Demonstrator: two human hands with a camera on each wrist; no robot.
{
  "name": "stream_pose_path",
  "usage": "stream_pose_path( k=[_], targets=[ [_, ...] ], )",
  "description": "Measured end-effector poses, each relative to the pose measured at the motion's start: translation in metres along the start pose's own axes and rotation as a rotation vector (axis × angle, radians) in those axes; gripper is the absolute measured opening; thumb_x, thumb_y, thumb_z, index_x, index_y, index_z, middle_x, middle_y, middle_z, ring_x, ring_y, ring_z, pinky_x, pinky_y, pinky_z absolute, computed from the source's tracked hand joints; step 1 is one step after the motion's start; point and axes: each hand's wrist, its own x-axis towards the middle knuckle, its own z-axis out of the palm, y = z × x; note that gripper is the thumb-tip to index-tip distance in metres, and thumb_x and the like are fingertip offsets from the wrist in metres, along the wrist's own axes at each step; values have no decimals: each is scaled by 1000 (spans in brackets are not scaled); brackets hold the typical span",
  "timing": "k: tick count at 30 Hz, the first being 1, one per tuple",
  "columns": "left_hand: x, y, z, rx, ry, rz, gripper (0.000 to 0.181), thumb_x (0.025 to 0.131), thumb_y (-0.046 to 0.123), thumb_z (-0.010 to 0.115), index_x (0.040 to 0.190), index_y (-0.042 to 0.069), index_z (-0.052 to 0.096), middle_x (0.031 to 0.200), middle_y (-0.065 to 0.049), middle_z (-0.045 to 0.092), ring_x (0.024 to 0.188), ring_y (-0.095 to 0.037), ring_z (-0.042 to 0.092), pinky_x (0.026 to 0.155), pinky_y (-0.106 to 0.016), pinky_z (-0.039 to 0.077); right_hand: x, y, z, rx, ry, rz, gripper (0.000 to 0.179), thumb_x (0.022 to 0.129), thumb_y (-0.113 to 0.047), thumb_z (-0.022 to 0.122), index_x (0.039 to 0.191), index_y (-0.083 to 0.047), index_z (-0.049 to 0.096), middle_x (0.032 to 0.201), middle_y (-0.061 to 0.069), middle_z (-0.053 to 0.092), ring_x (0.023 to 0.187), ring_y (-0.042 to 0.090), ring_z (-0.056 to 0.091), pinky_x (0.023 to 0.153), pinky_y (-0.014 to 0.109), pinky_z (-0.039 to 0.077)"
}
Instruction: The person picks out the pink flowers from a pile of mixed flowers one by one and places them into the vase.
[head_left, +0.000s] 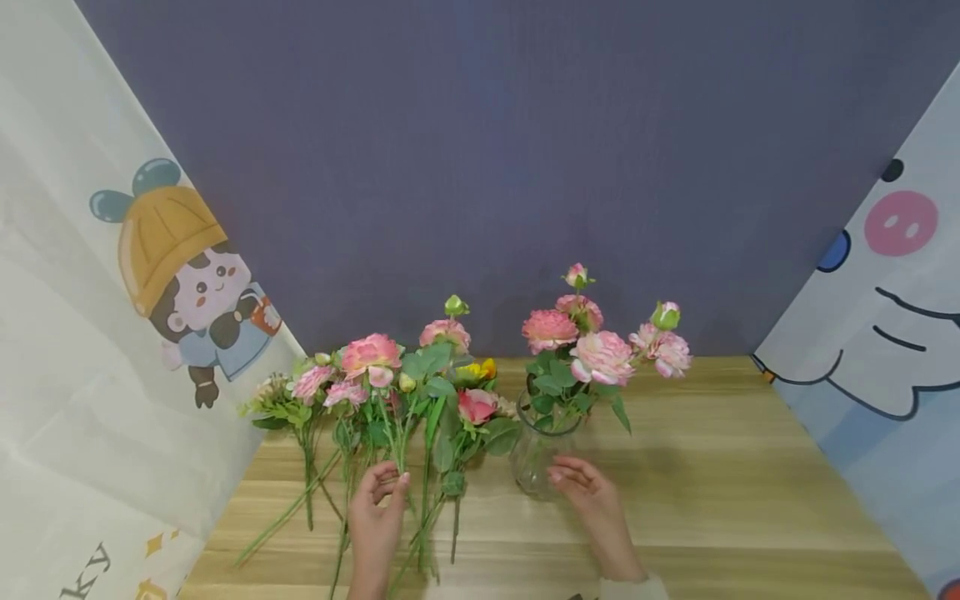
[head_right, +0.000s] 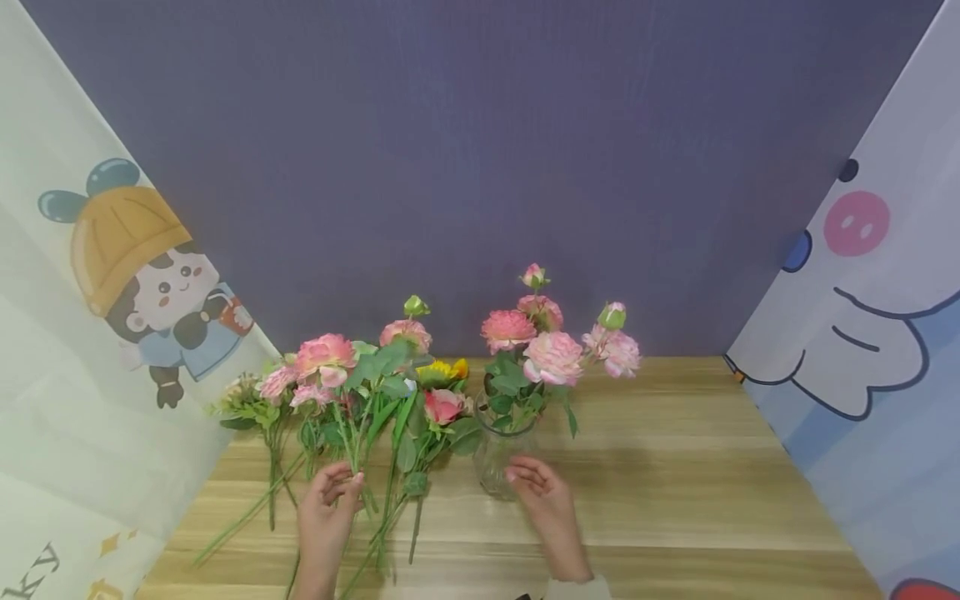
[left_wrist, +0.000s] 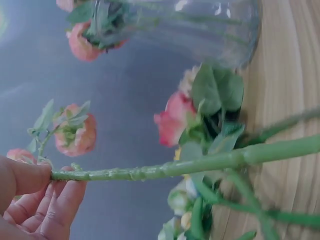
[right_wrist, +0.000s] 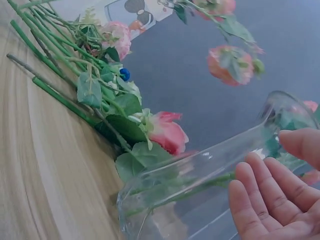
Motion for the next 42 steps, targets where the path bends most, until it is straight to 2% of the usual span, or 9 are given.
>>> stream_pose_path(
  k=[7, 11, 19, 22, 27, 31, 37, 42],
  targets=[
    [-11, 9, 16, -83, -69, 6, 18, 84, 2, 68, 100, -1, 60, 92, -12, 63, 73, -9, 64, 55, -25, 54, -2, -7, 8, -15, -26, 16, 30, 83, 0, 66, 110, 12, 59, 98, 17, 67, 86, 10, 64, 77, 22, 53],
    [-15, 13, 23, -151, -118, 11, 18, 84, 0, 68, 99, -3, 59, 89, -15, 65, 73, -9, 65, 56, -23, 54, -4, -9, 12, -17, -49, 24, 28, 83, 0, 66, 108, 11, 60, 99, 18, 67, 85, 11, 64, 77, 22, 52],
    [-22, 18, 33, -187, -170, 26, 18, 83, -2, 68, 100, -3, 60, 88, -13, 64, 71, -6, 64, 57, -23, 54, -6, -13, 17, -26, -85, 22, 28, 84, -2, 67, 108, 10, 61, 102, 19, 67, 87, 11, 64, 78, 24, 53],
    [-25, 19, 36, -194, -186, 59, 19, 83, -3, 67, 101, -3, 59, 90, -13, 63, 71, -7, 64, 56, -24, 54, -6, -18, 21, -32, -113, 24, 29, 83, -7, 69, 108, 8, 63, 102, 17, 68, 88, 14, 65, 80, 26, 53],
    [-30, 20, 43, -206, -217, 136, 20, 83, -2, 68, 100, -4, 60, 90, -15, 63, 72, -11, 64, 55, -27, 55, -6, -27, 30, -11, -193, 0, 31, 84, -10, 69, 109, 7, 62, 107, 21, 66, 93, 22, 65, 83, 29, 53],
    [-34, 20, 49, -201, -234, 181, 19, 81, 0, 69, 98, -3, 61, 87, -15, 65, 72, -8, 63, 55, -26, 54, -7, -31, 40, 3, -242, -59, 30, 84, -7, 68, 110, 8, 62, 109, 26, 64, 94, 19, 66, 83, 26, 52],
    [-41, 21, 55, -220, -258, 182, 18, 80, 2, 71, 95, 0, 61, 87, -15, 65, 72, -6, 63, 55, -26, 55, -14, -38, 55, 4, -252, -78, 30, 84, -3, 67, 112, 8, 62, 109, 24, 64, 93, 15, 65, 81, 25, 52],
    [-46, 26, 60, -244, -255, 228, 17, 79, 3, 72, 92, 2, 61, 83, -11, 66, 71, -5, 62, 54, -26, 55, -18, -40, 61, -19, -242, -101, 31, 83, -2, 69, 111, 8, 61, 111, 24, 63, 93, 14, 64, 84, 24, 52]
  ],
)
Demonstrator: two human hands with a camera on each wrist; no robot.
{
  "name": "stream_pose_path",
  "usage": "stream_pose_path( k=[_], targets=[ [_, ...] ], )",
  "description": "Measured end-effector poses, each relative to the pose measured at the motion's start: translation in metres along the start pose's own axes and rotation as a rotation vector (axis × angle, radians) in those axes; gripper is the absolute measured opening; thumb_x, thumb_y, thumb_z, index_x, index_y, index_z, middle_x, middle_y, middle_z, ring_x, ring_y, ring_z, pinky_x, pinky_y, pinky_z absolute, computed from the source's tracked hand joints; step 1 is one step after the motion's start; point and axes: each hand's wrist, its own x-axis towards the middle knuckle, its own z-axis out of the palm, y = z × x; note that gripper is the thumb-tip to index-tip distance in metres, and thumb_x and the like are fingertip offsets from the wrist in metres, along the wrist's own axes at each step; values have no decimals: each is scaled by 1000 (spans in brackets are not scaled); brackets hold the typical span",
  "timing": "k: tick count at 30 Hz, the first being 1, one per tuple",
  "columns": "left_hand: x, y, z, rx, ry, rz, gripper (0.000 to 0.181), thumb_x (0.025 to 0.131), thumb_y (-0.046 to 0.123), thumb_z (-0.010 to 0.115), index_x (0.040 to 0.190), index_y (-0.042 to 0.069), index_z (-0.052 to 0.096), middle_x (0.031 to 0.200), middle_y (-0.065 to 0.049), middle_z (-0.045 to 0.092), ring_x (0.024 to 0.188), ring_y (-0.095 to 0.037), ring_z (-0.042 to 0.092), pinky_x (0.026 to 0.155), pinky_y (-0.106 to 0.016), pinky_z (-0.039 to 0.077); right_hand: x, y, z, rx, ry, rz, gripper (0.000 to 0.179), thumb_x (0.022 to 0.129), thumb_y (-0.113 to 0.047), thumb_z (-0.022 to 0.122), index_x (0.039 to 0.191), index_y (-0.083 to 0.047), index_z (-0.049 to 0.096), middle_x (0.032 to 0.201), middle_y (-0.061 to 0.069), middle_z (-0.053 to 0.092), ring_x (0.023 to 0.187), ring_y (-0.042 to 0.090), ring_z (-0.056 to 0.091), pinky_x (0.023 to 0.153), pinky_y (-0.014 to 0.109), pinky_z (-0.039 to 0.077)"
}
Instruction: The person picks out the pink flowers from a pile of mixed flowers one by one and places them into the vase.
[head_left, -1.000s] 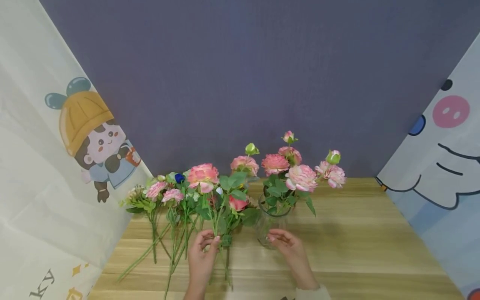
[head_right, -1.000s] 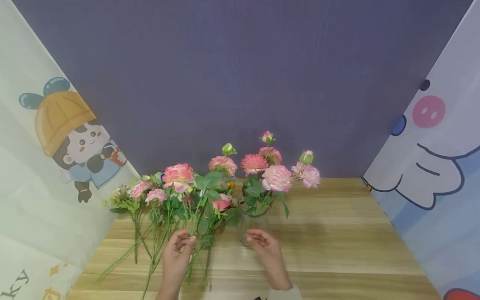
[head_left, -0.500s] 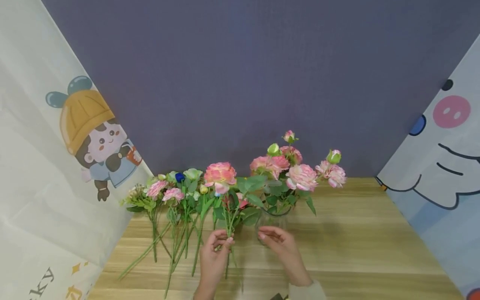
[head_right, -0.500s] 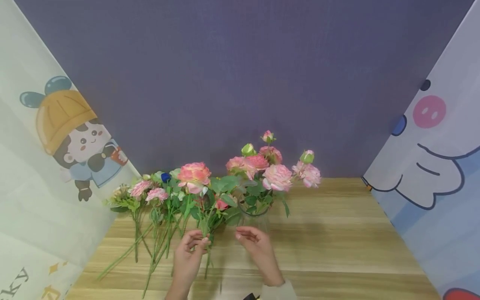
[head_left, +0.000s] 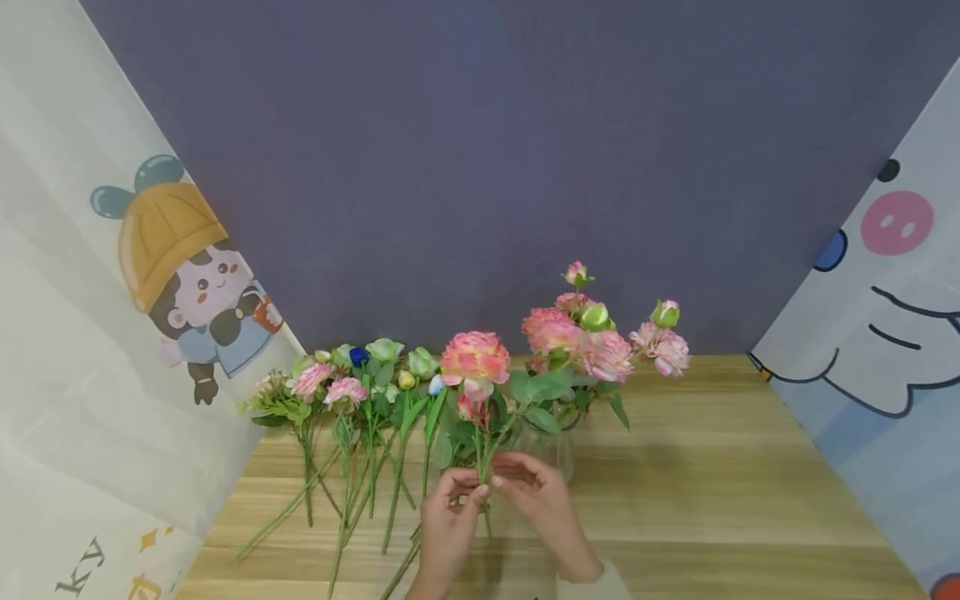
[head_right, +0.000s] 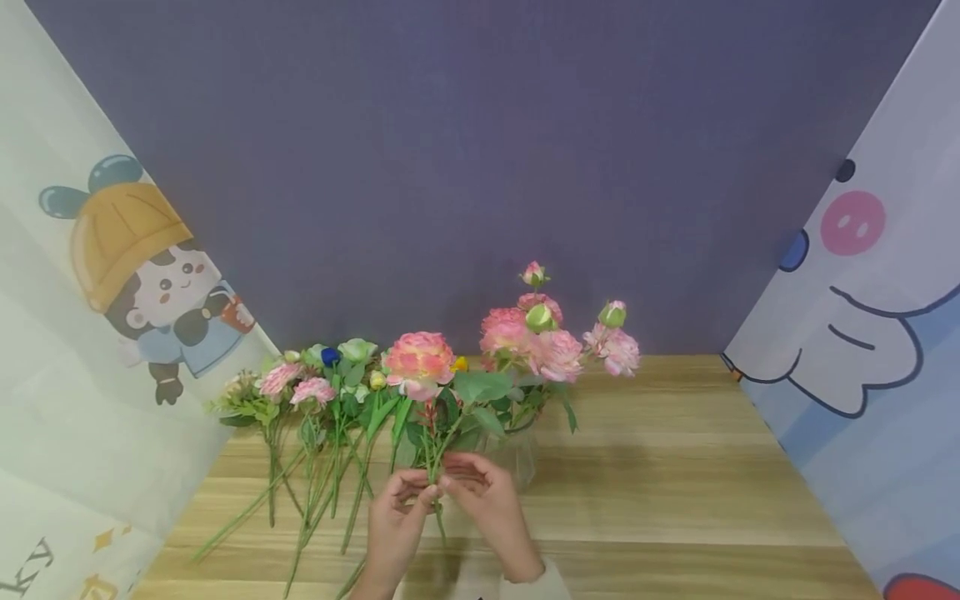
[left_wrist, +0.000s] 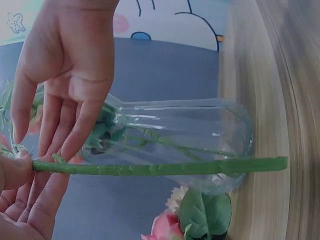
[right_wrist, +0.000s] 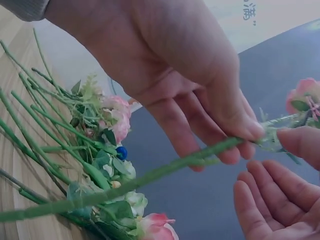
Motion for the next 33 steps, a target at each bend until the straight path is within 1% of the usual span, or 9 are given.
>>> stream_pose_path(
  k=[2, 7, 12, 14, 17, 23, 26, 29, 33],
  targets=[
    [-1, 2, 2, -8, 5, 15, 16, 79, 2, 72, 91, 2, 61, 82, -9, 66, 71, -5, 63, 53, -26, 55, -1, -1, 2, -12, 6, -16, 31, 82, 0, 68, 110, 11, 61, 109, 25, 63, 91, 13, 64, 82, 23, 52],
    [-1, 1, 7, -36, 15, 7, 14, 78, -4, 71, 88, 2, 62, 81, -5, 67, 70, -4, 63, 53, -28, 55, -3, -3, 5, -14, 3, -50, 28, 81, 7, 66, 107, 16, 59, 104, 29, 63, 84, 8, 64, 78, 22, 53],
    [-3, -3, 9, -51, 7, 22, 16, 77, -8, 70, 87, 1, 61, 81, -10, 67, 70, -4, 62, 52, -30, 55, -5, -3, 7, -14, 14, -78, 25, 81, 6, 67, 103, 17, 60, 96, 28, 64, 80, 5, 64, 75, 22, 54],
    [-3, -4, 10, -65, -4, 8, 16, 77, -8, 70, 87, 0, 60, 82, -12, 67, 71, -4, 63, 53, -30, 56, -5, -3, 7, -11, 34, -83, 23, 81, 6, 68, 100, 16, 62, 94, 27, 65, 77, 6, 64, 72, 21, 54],
    [-3, -3, 10, -82, -19, -27, 15, 78, -4, 71, 88, 1, 60, 83, -11, 67, 72, -5, 64, 56, -29, 56, -5, -3, 8, -5, 59, -105, 19, 79, 7, 69, 96, 14, 64, 90, 25, 66, 75, 8, 65, 70, 21, 54],
    [-2, -2, 10, -132, -49, -90, 15, 79, 0, 72, 88, 1, 60, 83, -6, 67, 73, -9, 65, 58, -30, 56, -6, -2, 9, -40, 96, -190, 16, 79, 6, 70, 94, 9, 68, 85, 21, 68, 73, 7, 65, 66, 22, 54],
    [-2, -2, 9, -140, -62, -116, 15, 80, 2, 72, 90, 1, 61, 84, -7, 68, 74, -9, 65, 60, -28, 56, -7, -1, 9, -74, 104, -235, 14, 79, 4, 70, 93, 7, 69, 83, 19, 69, 70, 7, 65, 63, 24, 55],
    [-1, -3, 9, -132, -73, -113, 17, 80, 2, 72, 93, -1, 61, 86, -12, 69, 74, -8, 65, 62, -26, 56, -7, 1, 7, -106, 87, -295, 13, 81, 4, 68, 94, 7, 69, 85, 19, 69, 72, 7, 65, 63, 25, 56],
    [0, -5, 8, -126, -86, -94, 18, 79, 0, 73, 94, -2, 63, 88, -17, 69, 76, -8, 66, 63, -26, 56, -5, 3, 4, -130, 60, -373, 14, 82, 6, 66, 96, 10, 69, 91, 21, 69, 80, 6, 65, 67, 24, 56]
  ],
)
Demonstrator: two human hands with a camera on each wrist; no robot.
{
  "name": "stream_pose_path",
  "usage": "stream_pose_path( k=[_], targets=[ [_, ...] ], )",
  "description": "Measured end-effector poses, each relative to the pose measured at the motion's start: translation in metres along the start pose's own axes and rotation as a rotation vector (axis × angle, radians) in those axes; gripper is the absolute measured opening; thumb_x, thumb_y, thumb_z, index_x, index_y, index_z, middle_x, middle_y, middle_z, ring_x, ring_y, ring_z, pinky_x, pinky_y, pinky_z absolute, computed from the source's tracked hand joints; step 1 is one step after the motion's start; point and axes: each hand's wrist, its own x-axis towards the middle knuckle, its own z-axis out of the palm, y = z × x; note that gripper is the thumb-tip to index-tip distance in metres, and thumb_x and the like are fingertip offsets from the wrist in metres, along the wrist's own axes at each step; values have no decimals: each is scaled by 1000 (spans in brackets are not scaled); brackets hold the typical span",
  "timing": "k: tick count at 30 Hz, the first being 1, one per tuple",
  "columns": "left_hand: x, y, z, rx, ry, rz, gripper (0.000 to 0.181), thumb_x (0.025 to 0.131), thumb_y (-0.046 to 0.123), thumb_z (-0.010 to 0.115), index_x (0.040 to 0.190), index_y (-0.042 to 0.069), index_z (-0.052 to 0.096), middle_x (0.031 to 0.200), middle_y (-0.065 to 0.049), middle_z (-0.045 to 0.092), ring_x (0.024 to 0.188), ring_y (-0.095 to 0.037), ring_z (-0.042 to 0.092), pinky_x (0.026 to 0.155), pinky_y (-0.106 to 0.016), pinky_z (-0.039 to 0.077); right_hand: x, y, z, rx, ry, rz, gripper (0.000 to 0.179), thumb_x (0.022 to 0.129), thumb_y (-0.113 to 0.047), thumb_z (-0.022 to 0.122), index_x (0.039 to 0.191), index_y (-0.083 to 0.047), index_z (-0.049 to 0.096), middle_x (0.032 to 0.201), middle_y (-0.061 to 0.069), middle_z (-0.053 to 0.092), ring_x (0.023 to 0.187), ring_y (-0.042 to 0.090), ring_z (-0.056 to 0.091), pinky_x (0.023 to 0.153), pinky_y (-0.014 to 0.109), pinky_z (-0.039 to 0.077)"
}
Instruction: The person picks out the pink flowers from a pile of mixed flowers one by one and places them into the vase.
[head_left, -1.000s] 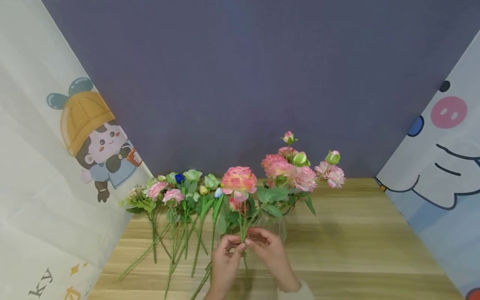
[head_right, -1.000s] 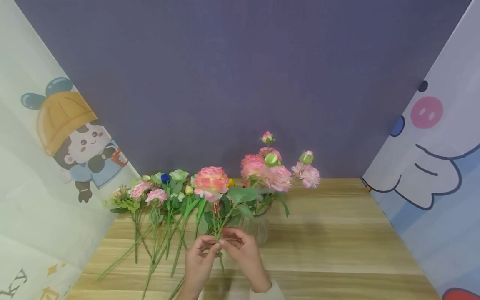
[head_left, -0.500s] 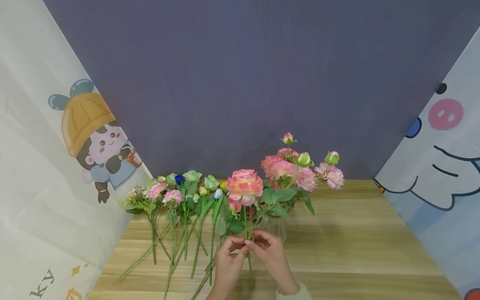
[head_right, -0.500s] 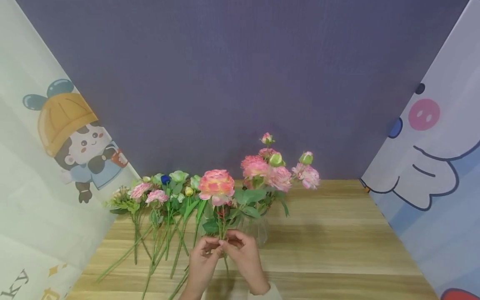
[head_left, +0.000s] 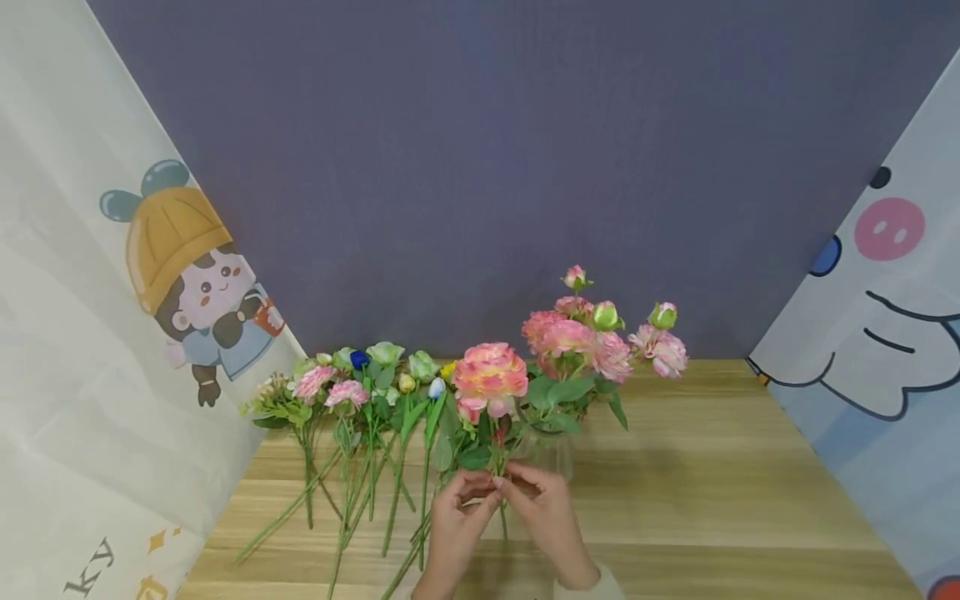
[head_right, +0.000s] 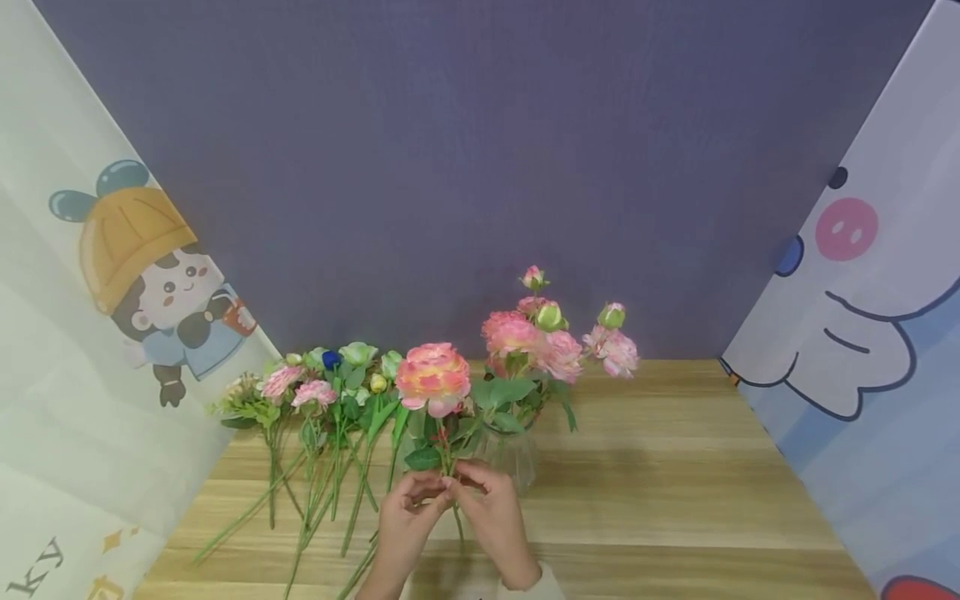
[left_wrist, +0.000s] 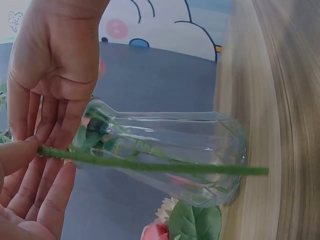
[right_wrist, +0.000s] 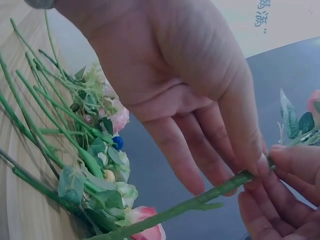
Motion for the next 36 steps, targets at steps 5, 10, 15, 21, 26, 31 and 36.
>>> stream_pose_path(
  k=[5, 10, 15, 21, 26, 31, 36],
  targets=[
    [2, -2, -5, 30, 0, -64, 18, 81, 4, 72, 97, -1, 65, 91, -15, 69, 78, -8, 66, 66, -25, 56, 3, -1, -4, -36, 0, -62, 13, 83, 6, 66, 95, 10, 69, 90, 21, 68, 79, 7, 64, 64, 23, 56],
    [5, -8, -18, 76, 25, -138, 24, 84, 6, 70, 104, -2, 63, 94, -15, 68, 77, -8, 64, 65, -23, 55, 9, -4, -9, -78, -2, -85, 15, 81, 9, 67, 95, 11, 69, 88, 19, 68, 76, 9, 65, 61, 23, 55],
    [9, -12, -34, 121, 58, -173, 24, 85, 8, 70, 105, -1, 63, 95, -15, 67, 76, -9, 63, 64, -23, 55, 17, -6, -14, -127, -14, -128, 17, 79, 9, 68, 95, 11, 69, 89, 20, 68, 74, 9, 65, 59, 23, 55],
    [18, -20, -58, 248, 92, -211, 23, 84, 7, 70, 105, -1, 63, 95, -10, 69, 76, -11, 63, 62, -22, 53, 29, -17, -19, -176, 8, -93, 18, 78, 7, 70, 95, 10, 70, 92, 20, 69, 74, 4, 63, 58, 23, 55],
    [20, -25, -75, 311, 128, -213, 22, 85, 5, 68, 106, 0, 63, 97, -13, 68, 78, -12, 62, 62, -21, 53, 38, -23, -24, -193, 4, -19, 18, 80, 4, 70, 97, 10, 69, 93, 19, 69, 76, 6, 64, 63, 23, 56],
    [22, -28, -83, 346, 151, -272, 23, 87, 7, 67, 108, 2, 63, 100, -12, 68, 78, -10, 61, 63, -20, 51, 50, -23, -35, -170, 13, -39, 18, 83, 1, 68, 99, 8, 70, 87, 15, 69, 73, 9, 65, 64, 23, 56],
    [22, -30, -88, 326, 159, -277, 25, 87, 10, 67, 110, 1, 62, 101, -11, 68, 79, -9, 61, 67, -20, 51, 64, -28, -45, -176, 59, -47, 19, 82, 1, 69, 100, 9, 69, 88, 18, 69, 69, 7, 65, 60, 23, 55]
  ],
)
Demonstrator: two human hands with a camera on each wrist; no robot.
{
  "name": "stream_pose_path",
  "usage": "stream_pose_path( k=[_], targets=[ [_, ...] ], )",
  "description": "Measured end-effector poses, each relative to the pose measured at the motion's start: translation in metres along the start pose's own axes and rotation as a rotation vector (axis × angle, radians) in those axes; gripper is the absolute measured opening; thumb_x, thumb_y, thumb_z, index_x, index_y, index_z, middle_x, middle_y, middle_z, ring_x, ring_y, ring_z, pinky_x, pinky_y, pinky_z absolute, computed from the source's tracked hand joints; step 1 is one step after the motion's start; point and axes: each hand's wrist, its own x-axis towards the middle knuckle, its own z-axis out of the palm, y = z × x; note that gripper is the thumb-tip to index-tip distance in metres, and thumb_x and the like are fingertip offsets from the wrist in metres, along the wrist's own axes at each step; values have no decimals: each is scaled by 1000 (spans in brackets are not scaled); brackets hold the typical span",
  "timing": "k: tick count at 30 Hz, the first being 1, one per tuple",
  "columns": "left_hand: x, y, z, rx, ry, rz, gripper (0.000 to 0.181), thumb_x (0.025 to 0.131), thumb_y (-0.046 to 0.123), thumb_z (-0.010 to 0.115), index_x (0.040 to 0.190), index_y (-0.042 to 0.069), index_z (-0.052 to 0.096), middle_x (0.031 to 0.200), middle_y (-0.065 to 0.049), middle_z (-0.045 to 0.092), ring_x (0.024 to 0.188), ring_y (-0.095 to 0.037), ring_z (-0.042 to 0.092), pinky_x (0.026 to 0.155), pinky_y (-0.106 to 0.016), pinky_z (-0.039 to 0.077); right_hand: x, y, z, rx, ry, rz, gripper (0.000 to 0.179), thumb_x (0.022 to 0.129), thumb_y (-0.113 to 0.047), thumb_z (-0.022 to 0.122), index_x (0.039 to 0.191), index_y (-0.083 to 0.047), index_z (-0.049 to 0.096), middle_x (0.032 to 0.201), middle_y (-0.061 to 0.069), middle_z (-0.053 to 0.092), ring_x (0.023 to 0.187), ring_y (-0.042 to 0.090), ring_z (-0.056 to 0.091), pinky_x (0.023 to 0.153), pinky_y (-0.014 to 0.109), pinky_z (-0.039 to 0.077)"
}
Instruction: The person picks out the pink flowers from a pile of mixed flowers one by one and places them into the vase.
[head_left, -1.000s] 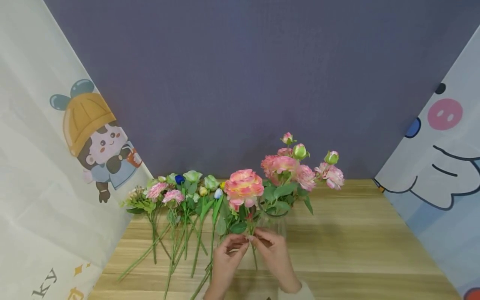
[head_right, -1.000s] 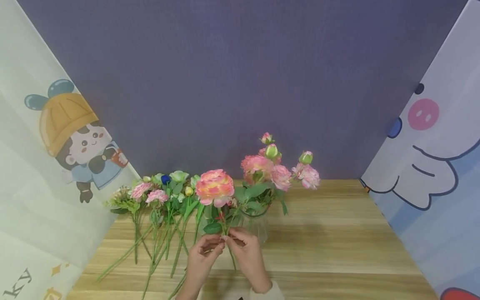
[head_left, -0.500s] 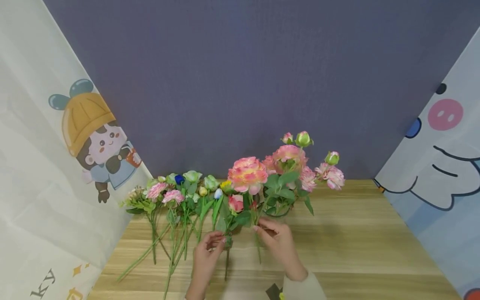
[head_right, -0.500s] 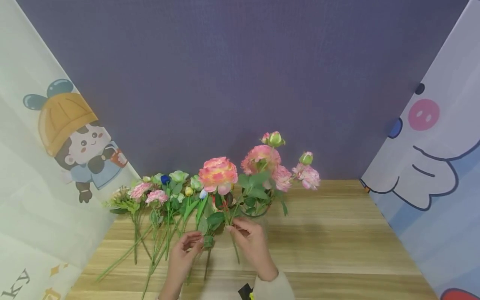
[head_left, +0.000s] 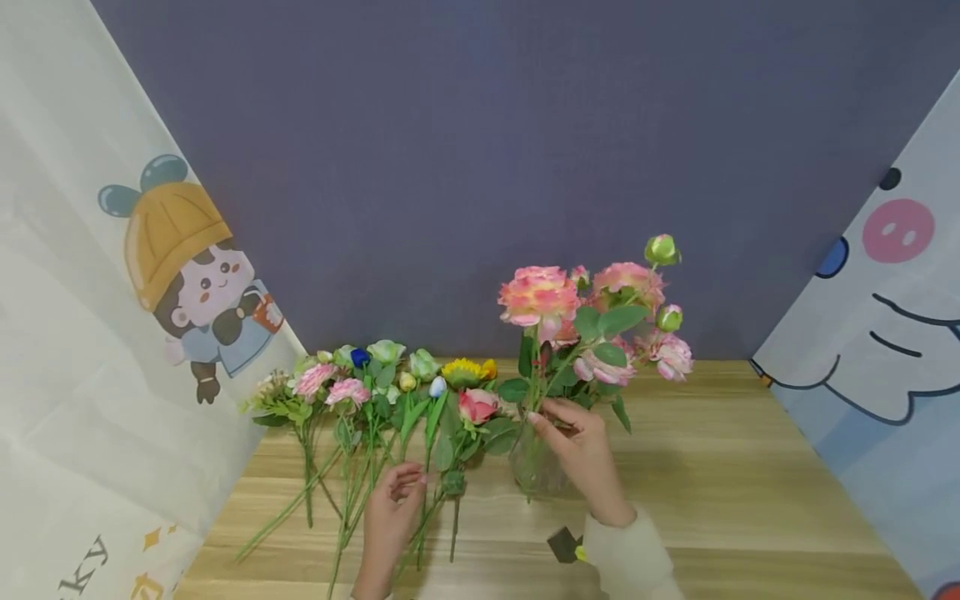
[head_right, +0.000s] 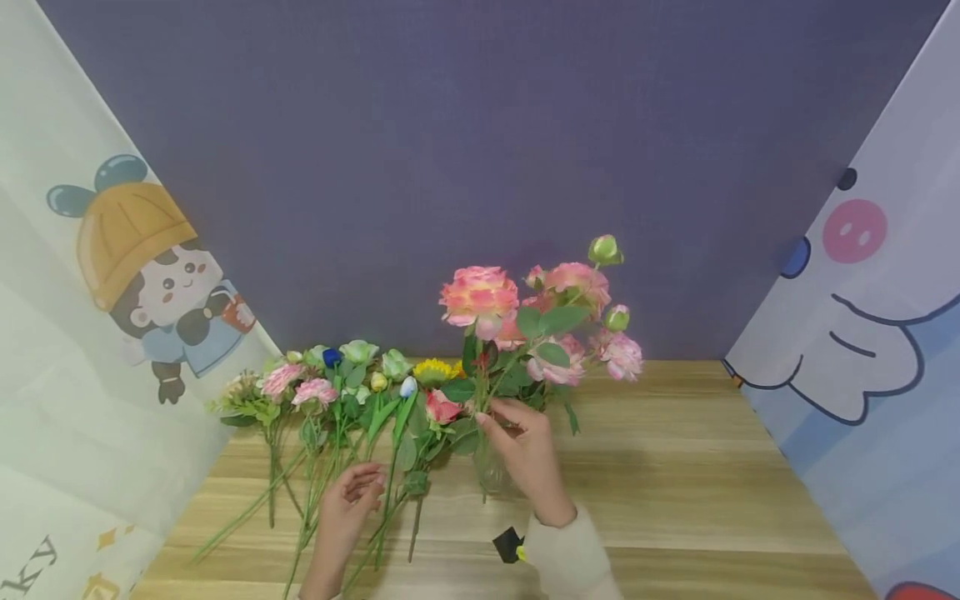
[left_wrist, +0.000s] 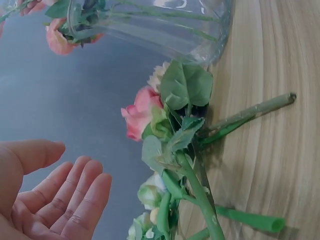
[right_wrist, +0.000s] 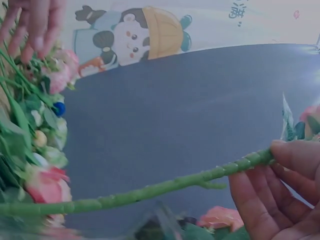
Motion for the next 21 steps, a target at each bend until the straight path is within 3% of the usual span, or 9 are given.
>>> stream_pose_path(
  k=[8, 15, 21],
  targets=[
    [1, -1, -6, 15, 22, 50, 23, 87, 7, 66, 108, -1, 62, 99, -16, 67, 78, -9, 61, 67, -19, 51, 19, -6, -20, -5, 97, 82, 21, 83, 0, 70, 102, 9, 68, 85, 21, 69, 59, 7, 63, 51, 21, 52],
    [6, -7, -10, 51, 29, 31, 24, 88, 6, 65, 109, -4, 62, 97, -16, 67, 77, -13, 63, 66, -19, 51, 33, -12, -32, 3, 177, 152, 23, 85, -3, 68, 104, 10, 67, 84, 24, 68, 58, 5, 63, 54, 24, 54],
    [8, -8, -14, 175, 43, 44, 23, 88, 8, 66, 108, -1, 64, 95, -12, 69, 78, -17, 63, 66, -20, 50, 42, -12, -37, 4, 196, 170, 24, 85, -6, 68, 106, 7, 68, 88, 24, 67, 60, 7, 64, 56, 26, 54]
  ],
)
